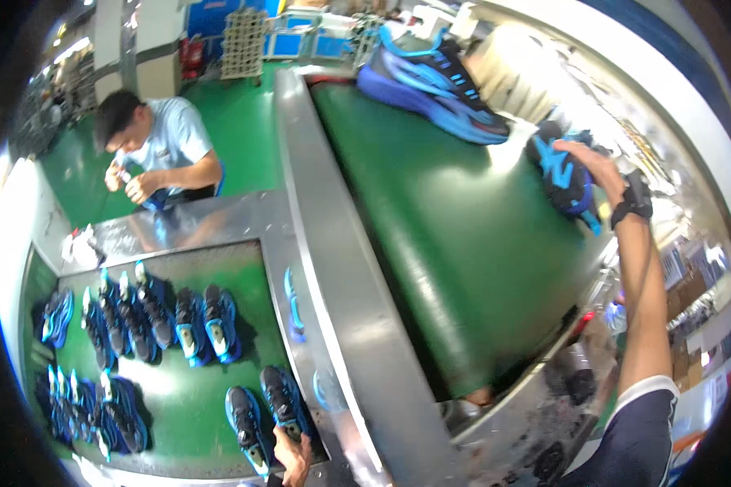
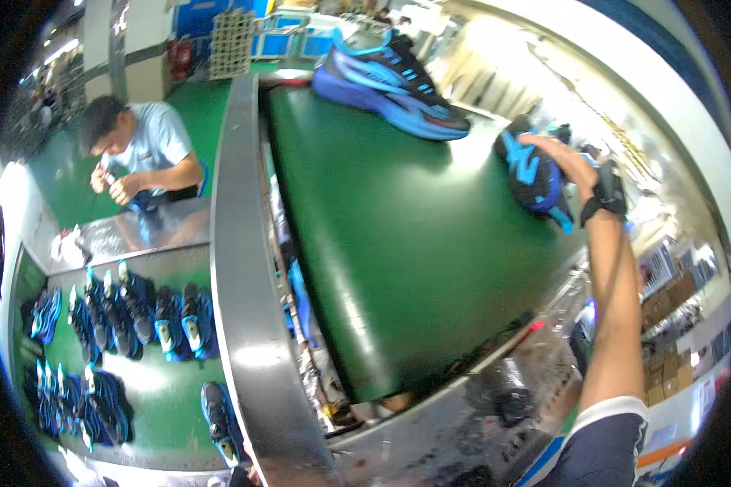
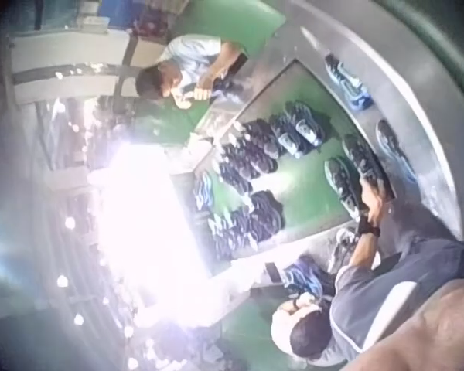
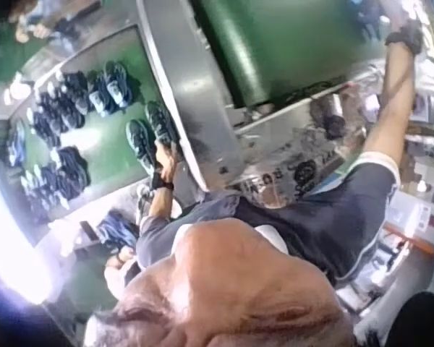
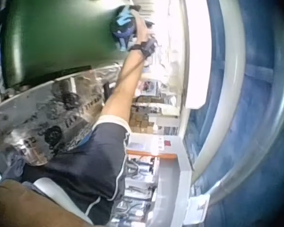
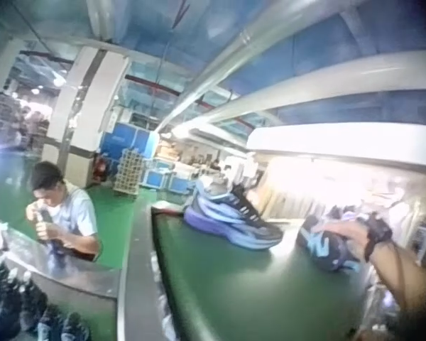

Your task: The recorder operates an industrial lasting machine to shape shoe uppers.

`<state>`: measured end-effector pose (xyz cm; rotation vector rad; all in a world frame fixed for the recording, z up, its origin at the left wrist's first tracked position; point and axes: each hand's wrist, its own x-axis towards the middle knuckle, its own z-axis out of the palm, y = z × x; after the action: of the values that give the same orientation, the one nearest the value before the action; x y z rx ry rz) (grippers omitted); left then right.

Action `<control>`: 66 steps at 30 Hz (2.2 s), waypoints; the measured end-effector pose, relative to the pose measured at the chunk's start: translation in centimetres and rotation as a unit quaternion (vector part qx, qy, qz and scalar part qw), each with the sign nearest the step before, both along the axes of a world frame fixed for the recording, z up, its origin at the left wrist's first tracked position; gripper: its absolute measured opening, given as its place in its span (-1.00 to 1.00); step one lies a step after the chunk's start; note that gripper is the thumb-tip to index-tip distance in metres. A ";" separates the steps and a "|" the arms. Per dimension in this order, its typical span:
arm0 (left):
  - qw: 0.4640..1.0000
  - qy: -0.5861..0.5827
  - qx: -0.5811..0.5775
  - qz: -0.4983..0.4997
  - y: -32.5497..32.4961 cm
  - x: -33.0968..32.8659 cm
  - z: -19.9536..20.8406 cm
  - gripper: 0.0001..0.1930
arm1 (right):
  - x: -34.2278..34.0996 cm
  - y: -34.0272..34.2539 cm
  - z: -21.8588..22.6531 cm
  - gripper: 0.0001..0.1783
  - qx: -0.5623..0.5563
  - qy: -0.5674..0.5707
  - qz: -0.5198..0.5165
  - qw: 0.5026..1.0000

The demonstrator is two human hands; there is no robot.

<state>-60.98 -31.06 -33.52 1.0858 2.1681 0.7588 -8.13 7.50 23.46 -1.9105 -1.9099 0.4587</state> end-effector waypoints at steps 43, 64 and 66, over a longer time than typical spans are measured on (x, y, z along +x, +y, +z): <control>0.465 -0.577 -0.054 -0.669 -27.0 36.6 36.8 -0.45 | -9.4 -79.8 -11.7 -0.08 0.267 -0.142 -0.457 0.836; 0.257 -0.289 -0.224 -0.894 -81.5 56.0 24.5 -0.51 | -22.8 -135.4 -31.9 -0.27 0.662 0.139 -0.692 0.252; 0.266 -0.224 -0.129 -0.929 -86.9 61.0 21.4 -0.50 | -24.1 -138.1 -31.3 -0.23 0.661 0.122 -0.710 0.207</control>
<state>0.03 -117.95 -12.08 1.7853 -0.4488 -0.4973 -32.20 -130.61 -7.89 -1.0598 0.5811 -1.0632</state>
